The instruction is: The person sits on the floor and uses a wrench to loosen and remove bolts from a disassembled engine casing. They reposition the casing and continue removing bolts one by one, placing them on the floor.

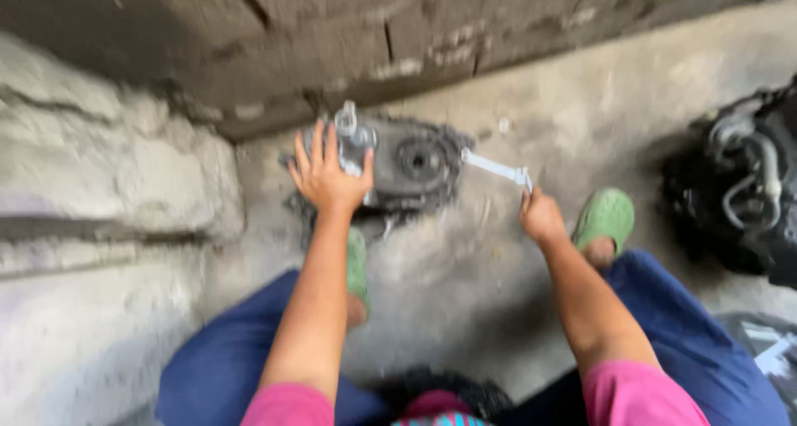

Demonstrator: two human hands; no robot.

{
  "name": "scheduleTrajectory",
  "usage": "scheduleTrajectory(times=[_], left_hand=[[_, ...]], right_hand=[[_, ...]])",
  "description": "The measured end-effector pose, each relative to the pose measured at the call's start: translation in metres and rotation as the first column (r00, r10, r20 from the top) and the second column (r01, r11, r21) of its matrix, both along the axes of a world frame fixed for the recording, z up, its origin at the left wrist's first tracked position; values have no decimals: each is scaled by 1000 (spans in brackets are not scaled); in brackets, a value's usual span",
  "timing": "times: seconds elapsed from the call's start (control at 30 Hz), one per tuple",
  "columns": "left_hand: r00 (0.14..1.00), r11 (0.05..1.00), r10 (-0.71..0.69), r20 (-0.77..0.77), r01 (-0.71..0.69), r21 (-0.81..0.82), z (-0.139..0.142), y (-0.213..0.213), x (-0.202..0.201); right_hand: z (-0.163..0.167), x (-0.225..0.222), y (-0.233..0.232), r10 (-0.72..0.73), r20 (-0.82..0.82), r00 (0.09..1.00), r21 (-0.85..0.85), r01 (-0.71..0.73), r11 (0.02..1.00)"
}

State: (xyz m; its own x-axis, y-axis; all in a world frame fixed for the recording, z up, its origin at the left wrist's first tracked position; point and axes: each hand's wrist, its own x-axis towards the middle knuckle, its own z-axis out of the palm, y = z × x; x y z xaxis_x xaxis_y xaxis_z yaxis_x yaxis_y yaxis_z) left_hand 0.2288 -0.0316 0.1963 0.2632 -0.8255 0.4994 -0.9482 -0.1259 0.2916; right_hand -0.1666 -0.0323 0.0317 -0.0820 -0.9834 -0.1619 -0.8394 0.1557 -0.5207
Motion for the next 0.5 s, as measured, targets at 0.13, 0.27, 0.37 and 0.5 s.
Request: scheduleTrajectory(times=[0.13,0.27,0.37,0.5], left_hand=[[998,995,61,23,-59,-81,-15,3,6],[999,995,45,-6,-46,-84,1,3,4],[995,975,71,-64,-83,-205,22,10,-31],[839,852,-506,-202,449,-268,20,21,-140]], right_hand=[[-9,2,6,43,-17,999,-16,-44,999],[1,-2,-1,25,-37,999,57,-23,998],[6,-3,-4,61,-65,996,67,-56,996],[7,-10,-7,48,-96,994,19,-46,999]])
